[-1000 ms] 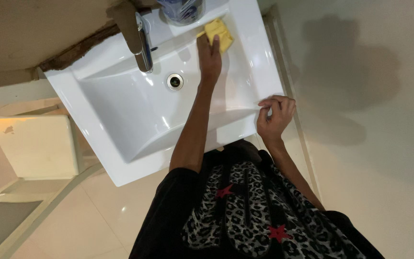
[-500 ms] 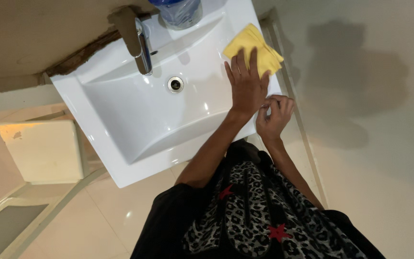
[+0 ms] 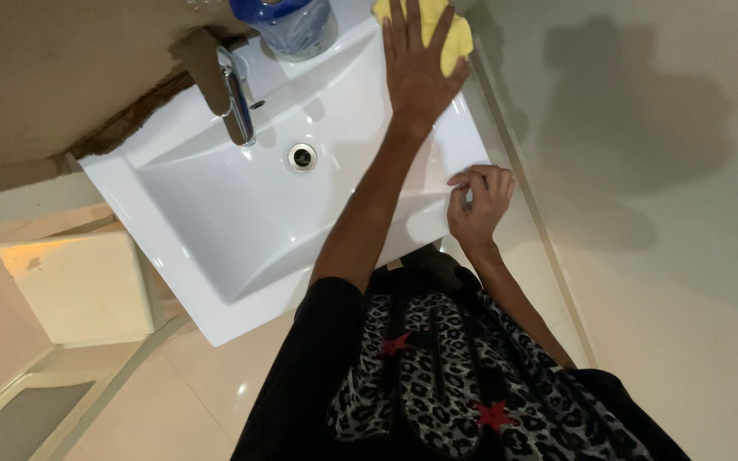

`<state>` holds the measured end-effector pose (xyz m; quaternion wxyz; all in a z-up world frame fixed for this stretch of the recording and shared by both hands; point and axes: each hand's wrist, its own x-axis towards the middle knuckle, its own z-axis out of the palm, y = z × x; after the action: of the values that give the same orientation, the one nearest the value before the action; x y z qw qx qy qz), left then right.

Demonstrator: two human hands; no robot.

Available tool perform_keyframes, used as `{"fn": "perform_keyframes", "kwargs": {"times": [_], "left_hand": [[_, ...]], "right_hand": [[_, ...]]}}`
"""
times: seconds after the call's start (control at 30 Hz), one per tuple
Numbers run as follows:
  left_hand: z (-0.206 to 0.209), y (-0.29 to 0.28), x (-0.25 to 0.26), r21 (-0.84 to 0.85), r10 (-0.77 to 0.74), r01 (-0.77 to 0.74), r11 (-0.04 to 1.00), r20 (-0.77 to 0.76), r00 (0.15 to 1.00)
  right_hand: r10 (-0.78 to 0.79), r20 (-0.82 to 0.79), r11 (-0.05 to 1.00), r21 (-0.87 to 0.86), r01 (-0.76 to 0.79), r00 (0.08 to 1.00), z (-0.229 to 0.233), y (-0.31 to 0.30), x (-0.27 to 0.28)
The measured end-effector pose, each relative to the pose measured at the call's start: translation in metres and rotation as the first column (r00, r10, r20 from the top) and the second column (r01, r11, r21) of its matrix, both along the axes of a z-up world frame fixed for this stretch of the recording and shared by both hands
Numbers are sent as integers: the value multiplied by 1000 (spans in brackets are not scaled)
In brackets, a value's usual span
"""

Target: The person wipes the interior and rim of a white bathroom sink using a yellow sponge. They repeatedly scrub the basin, faucet base, and drain area, then wring the sponge and continue wiping the sink surfaces.

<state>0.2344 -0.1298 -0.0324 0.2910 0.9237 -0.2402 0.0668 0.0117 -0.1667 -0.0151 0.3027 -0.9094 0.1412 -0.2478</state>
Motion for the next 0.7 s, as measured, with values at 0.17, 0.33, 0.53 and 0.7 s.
{"fn": "perform_keyframes", "kwargs": {"times": [0.17,0.33,0.53,0.7], "left_hand": [[-2,5,7,-30,-105,104,994,-26,994],[1,34,-17,-110,-387,392,913,66,920],[19,40,-69,43,-479,492,869,-171,861],[14,34,-40,116,-430,453,884,-179,885]], "right_hand": [[-2,38,1000,-13,2,999,-11,-2,1],[-9,78,1000,4,9,997,-18,-4,1],[-38,73,999,18,37,997,-18,-4,5],[-26,60,999,24,25,998,-14,-2,2]]}}
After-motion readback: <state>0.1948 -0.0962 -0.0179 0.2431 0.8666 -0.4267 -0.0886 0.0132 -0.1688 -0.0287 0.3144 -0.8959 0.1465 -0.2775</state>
